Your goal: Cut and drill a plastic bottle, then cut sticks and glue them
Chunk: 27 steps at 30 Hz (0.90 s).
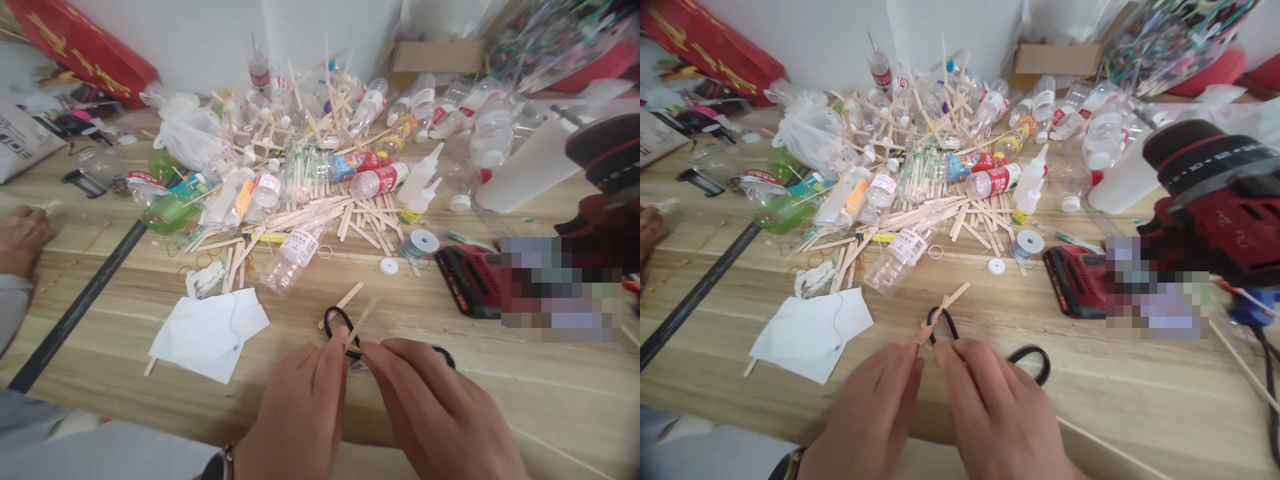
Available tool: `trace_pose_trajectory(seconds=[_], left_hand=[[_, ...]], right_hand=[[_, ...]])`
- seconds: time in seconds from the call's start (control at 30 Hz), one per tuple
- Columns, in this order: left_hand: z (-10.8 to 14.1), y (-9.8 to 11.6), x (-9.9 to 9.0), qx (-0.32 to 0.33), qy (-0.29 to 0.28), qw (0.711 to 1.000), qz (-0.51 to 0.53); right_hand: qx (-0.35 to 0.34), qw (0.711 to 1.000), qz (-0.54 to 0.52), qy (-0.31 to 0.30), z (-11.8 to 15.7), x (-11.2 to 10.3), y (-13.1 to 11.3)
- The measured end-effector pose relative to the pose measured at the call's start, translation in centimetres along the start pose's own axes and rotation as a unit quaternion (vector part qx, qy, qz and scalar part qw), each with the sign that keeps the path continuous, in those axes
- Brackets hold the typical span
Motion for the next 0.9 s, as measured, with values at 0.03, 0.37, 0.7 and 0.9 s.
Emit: trace_pose_trajectory(seconds=[0.03, 0.37, 0.7, 0.9], left_hand=[[0.1, 0.1, 0.1, 0.008, -0.002, 1.0, -0.011], [-0.3, 1.4, -1.3, 0.094, 0.057, 0.987, -0.116], [0.0, 0.4, 0.4, 0.008, -0.035, 0.999, -0.02], [0.5, 0.6, 0.2, 0.06, -0.01, 0.99, -0.131]], right_hand=[[-0.01, 1.0, 0.008, 0.005, 0.0, 0.0, -0.1], [0.175, 0.936, -0.299, -0.07, -0.6, 0.6, 1.5], [-0.058, 0.998, -0.039, 0.006, -1.0, 0.5, 0.2], [0.22, 0.895, -0.355, -0.158, -1.8, 2.1, 2.4]])
Point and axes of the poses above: each hand's wrist, its own z-axis away from the middle knuckle, its own x-axis out of the palm, y = z × x, the point moved 5 cm from there along -z, towards the middle knuckle, and after that the axes turned 5 degrees about -x, right-handed, at the moved point
